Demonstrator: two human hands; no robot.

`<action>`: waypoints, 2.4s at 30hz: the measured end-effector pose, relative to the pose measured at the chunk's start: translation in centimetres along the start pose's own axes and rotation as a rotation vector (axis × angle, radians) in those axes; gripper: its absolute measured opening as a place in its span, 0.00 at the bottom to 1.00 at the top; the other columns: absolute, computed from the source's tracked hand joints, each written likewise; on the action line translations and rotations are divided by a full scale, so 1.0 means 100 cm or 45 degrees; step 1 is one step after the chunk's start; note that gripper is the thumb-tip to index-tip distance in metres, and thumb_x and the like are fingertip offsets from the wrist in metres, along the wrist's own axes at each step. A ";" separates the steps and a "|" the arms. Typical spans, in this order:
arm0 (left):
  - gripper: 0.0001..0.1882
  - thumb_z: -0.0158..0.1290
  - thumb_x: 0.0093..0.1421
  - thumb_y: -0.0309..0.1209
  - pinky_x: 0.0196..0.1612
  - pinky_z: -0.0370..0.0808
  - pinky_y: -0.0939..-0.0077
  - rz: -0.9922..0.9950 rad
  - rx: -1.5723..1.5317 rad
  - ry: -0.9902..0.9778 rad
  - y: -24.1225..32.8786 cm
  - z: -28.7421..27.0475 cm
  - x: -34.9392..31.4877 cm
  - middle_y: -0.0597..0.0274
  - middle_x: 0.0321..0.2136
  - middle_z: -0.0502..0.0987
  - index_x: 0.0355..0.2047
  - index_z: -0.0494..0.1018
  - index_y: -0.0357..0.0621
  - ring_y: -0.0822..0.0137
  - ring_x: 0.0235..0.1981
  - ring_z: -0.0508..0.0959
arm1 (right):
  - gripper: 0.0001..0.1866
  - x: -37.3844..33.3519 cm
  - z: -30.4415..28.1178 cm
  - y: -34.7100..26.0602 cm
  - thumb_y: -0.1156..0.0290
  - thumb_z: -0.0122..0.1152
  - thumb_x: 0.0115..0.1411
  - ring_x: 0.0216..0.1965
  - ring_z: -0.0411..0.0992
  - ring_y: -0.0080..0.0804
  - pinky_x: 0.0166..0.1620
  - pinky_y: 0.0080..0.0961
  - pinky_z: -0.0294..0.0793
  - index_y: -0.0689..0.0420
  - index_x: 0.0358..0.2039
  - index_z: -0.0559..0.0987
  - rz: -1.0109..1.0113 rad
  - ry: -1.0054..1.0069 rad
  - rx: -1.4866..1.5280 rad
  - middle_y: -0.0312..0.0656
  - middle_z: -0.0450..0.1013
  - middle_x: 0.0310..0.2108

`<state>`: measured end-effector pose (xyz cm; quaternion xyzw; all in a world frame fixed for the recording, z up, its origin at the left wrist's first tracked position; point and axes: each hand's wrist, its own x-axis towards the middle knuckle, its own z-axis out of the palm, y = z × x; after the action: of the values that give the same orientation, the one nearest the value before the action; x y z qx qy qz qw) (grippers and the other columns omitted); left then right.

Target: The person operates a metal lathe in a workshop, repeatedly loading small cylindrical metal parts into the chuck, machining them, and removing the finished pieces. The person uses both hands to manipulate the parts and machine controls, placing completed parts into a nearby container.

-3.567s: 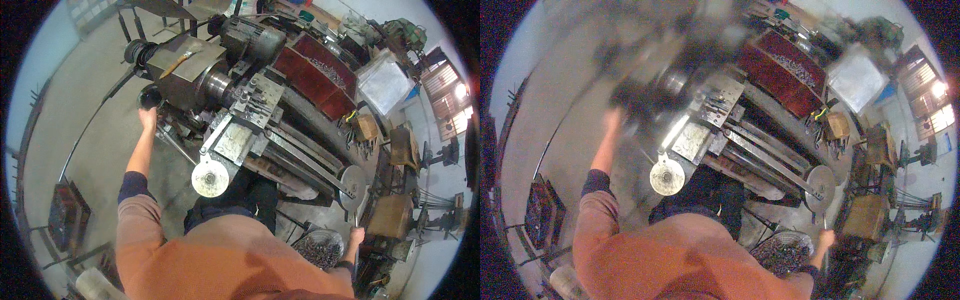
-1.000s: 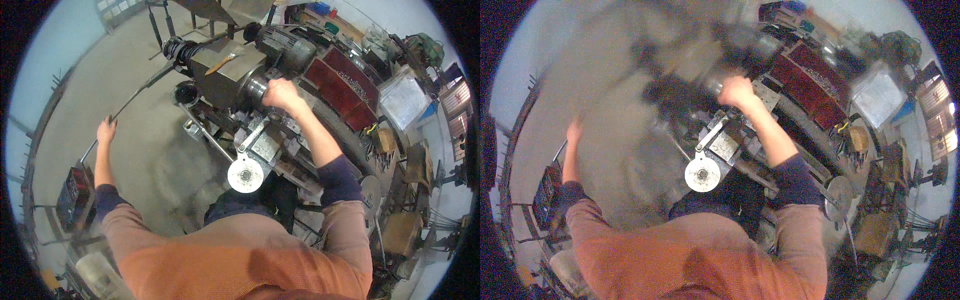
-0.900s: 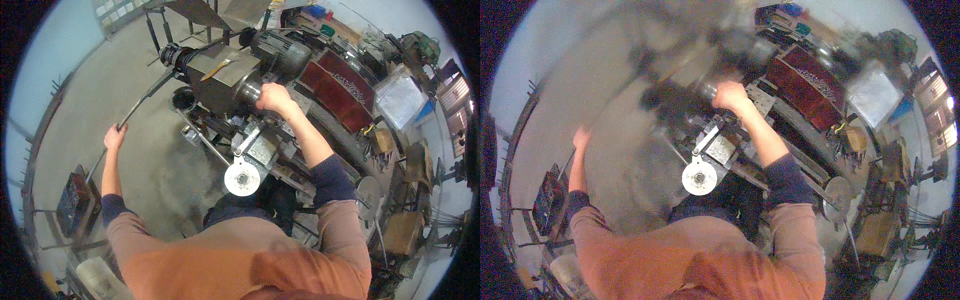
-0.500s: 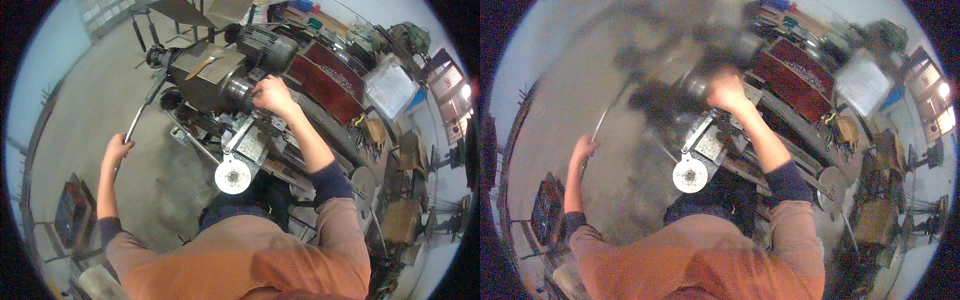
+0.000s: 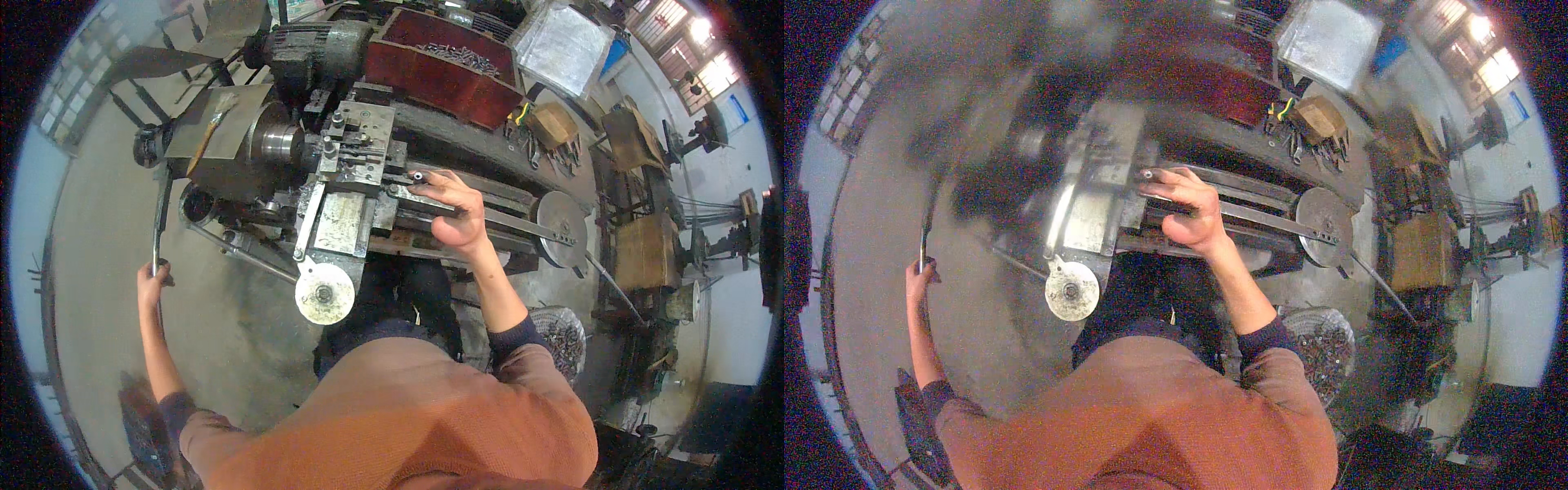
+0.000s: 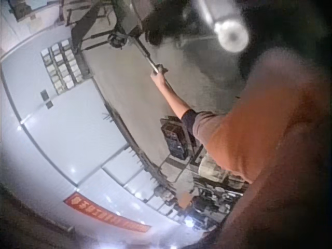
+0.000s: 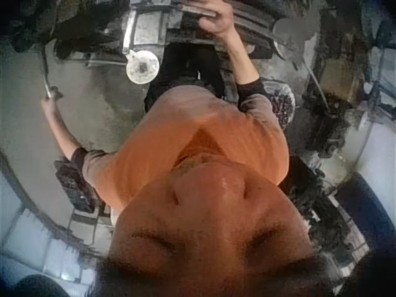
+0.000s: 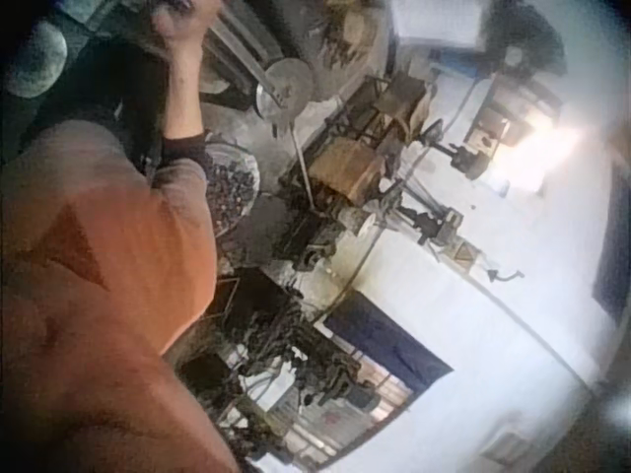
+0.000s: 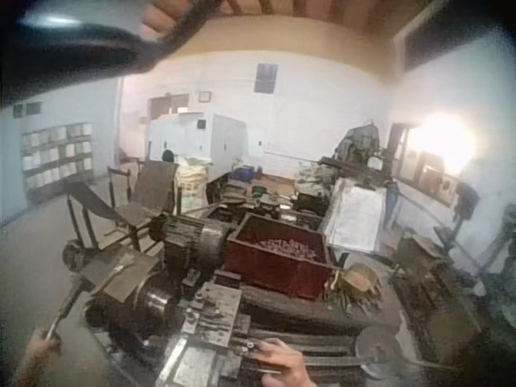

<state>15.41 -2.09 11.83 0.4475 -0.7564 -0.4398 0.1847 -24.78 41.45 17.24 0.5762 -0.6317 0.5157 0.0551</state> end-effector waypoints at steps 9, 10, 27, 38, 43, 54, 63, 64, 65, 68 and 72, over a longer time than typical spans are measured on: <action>0.09 0.51 0.49 0.28 0.21 0.72 0.77 -0.050 -0.093 0.001 -0.012 -0.006 0.000 0.60 0.16 0.71 0.28 0.69 0.33 0.69 0.16 0.73 | 0.18 0.011 -0.025 0.026 0.68 0.53 0.35 0.37 0.70 0.40 0.42 0.29 0.68 0.62 0.28 0.79 0.006 0.146 -0.106 0.48 0.74 0.34; 0.09 0.51 0.48 0.28 0.21 0.72 0.77 -0.051 -0.152 -0.006 -0.018 -0.005 0.000 0.60 0.16 0.71 0.28 0.69 0.32 0.69 0.16 0.73 | 0.17 0.022 -0.037 0.035 0.70 0.52 0.34 0.37 0.71 0.39 0.43 0.27 0.68 0.62 0.28 0.80 -0.052 0.159 -0.229 0.48 0.74 0.32; 0.15 0.54 0.50 0.30 0.24 0.73 0.69 -0.125 -0.167 -0.053 -0.017 -0.015 0.003 0.55 0.19 0.70 0.36 0.68 0.32 0.65 0.19 0.71 | 0.21 -0.194 -0.076 0.022 0.69 0.59 0.34 0.44 0.68 0.47 0.45 0.31 0.69 0.57 0.35 0.77 0.923 0.511 -0.483 0.53 0.69 0.43; 0.17 0.57 0.49 0.30 0.20 0.71 0.71 -0.249 -0.288 -0.018 -0.056 -0.013 0.047 0.55 0.18 0.70 0.37 0.68 0.34 0.65 0.15 0.69 | 0.22 -0.448 -0.186 -0.037 0.66 0.59 0.35 0.45 0.68 0.43 0.49 0.31 0.67 0.56 0.35 0.78 1.991 0.191 -1.381 0.49 0.67 0.47; 0.18 0.58 0.48 0.30 0.19 0.70 0.71 -0.232 -0.314 -0.022 -0.077 -0.030 0.046 0.56 0.17 0.70 0.38 0.68 0.35 0.65 0.14 0.69 | 0.21 -0.468 -0.191 0.003 0.66 0.59 0.33 0.46 0.66 0.42 0.49 0.34 0.65 0.57 0.32 0.78 1.892 -0.076 -1.320 0.47 0.70 0.41; 0.18 0.58 0.48 0.37 0.18 0.69 0.78 0.014 -0.227 -0.169 -0.061 -0.024 0.044 0.58 0.17 0.71 0.34 0.70 0.35 0.70 0.14 0.69 | 0.15 -0.451 -0.198 0.004 0.66 0.57 0.34 0.44 0.67 0.44 0.49 0.35 0.64 0.59 0.26 0.77 1.751 -0.462 -1.346 0.47 0.71 0.36; 0.20 0.55 0.51 0.34 0.35 0.71 0.63 0.297 1.630 0.076 0.028 -0.006 -0.023 0.48 0.29 0.73 0.40 0.68 0.33 0.56 0.30 0.74 | 0.23 -0.390 -0.179 -0.013 0.68 0.60 0.34 0.45 0.65 0.47 0.47 0.33 0.67 0.57 0.37 0.77 1.375 0.214 -0.931 0.53 0.66 0.43; 0.20 0.54 0.51 0.35 0.38 0.69 0.63 0.368 1.447 0.057 0.049 -0.006 -0.024 0.48 0.32 0.73 0.41 0.68 0.33 0.54 0.33 0.73 | 0.25 -0.355 -0.167 -0.029 0.71 0.55 0.34 0.46 0.65 0.47 0.47 0.30 0.65 0.62 0.38 0.75 1.224 0.347 -0.702 0.51 0.65 0.44; 0.21 0.54 0.51 0.35 0.41 0.68 0.62 0.419 1.250 0.046 0.085 0.010 -0.038 0.49 0.34 0.74 0.41 0.68 0.34 0.53 0.37 0.73 | 0.24 -0.323 -0.151 -0.038 0.72 0.56 0.33 0.47 0.65 0.46 0.47 0.31 0.65 0.62 0.37 0.76 1.075 0.450 -0.609 0.51 0.65 0.46; 0.20 0.50 0.55 0.31 0.44 0.68 0.72 0.526 0.454 -0.156 0.185 0.097 -0.082 0.50 0.39 0.74 0.46 0.67 0.33 0.64 0.39 0.73 | 0.27 -0.231 -0.116 -0.034 0.73 0.53 0.31 0.44 0.67 0.44 0.47 0.29 0.66 0.62 0.38 0.76 0.496 0.311 -0.414 0.52 0.64 0.45; 0.21 0.55 0.50 0.35 0.37 0.71 0.71 1.122 0.580 -0.343 0.238 0.211 -0.082 0.48 0.32 0.75 0.42 0.70 0.36 0.58 0.33 0.76 | 0.28 -0.121 -0.057 -0.037 0.65 0.55 0.33 0.46 0.66 0.49 0.49 0.32 0.64 0.61 0.40 0.75 0.252 0.104 -0.211 0.55 0.64 0.45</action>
<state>-6.71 20.45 21.06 0.0545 -0.9670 -0.1980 0.1511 -20.85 54.38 14.00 0.4832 -0.7231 0.4875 0.0772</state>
